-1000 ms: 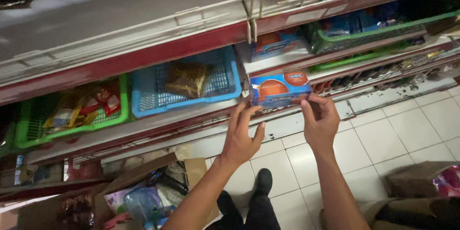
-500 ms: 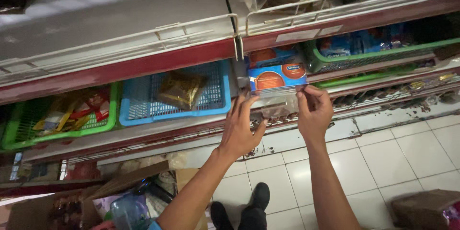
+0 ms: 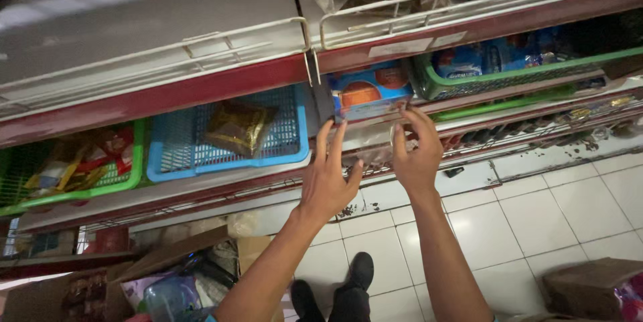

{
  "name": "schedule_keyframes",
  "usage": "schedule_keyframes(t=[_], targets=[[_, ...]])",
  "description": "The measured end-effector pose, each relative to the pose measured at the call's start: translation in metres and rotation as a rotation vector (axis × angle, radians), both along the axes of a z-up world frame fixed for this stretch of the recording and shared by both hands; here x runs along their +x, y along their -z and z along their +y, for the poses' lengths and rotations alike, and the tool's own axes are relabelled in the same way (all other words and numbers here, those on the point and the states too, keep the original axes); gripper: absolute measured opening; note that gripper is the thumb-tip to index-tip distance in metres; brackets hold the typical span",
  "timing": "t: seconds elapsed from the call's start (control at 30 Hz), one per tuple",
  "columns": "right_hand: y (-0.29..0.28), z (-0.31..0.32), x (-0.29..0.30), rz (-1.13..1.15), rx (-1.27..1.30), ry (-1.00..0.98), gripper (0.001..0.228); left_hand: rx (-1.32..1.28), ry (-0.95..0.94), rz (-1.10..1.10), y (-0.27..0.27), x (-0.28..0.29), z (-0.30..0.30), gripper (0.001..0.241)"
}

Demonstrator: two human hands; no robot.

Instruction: The person scans product barcodes with a handheld scanner and places items onto store shelves. They handle boxes of tea, detergent, and other packaged goods, moving them from a cardboard box to the shelves. The person also wipes the shelf edges with a cloth and spray bottle.

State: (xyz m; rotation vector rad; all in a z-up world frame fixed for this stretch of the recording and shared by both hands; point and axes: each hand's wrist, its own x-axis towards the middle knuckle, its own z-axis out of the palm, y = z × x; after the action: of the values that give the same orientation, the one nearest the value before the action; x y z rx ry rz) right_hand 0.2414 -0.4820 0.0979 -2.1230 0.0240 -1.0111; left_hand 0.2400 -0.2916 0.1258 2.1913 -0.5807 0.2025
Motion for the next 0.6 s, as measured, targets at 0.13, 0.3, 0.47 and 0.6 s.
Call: schedule_keyframes(t=[0.13, 0.3, 0.47, 0.6], targets=[[-0.007, 0.002, 0.003, 0.089, 0.039, -0.057, 0.035, 0.059, -0.026, 0.102, -0.004, 0.007, -0.003, 0.083], [-0.015, 0.004, 0.01, 0.086, -0.055, -0.103, 0.041, 0.088, -0.053, 0.148, -0.007, 0.015, -0.007, 0.089], [-0.021, 0.007, 0.014, 0.095, -0.093, -0.1, 0.046, 0.054, -0.042, 0.062, -0.008, 0.017, -0.006, 0.089], [-0.012, 0.022, -0.003, -0.008, -0.013, -0.019, 0.036, -0.08, 0.065, -0.073, -0.004, -0.001, 0.007, 0.087]])
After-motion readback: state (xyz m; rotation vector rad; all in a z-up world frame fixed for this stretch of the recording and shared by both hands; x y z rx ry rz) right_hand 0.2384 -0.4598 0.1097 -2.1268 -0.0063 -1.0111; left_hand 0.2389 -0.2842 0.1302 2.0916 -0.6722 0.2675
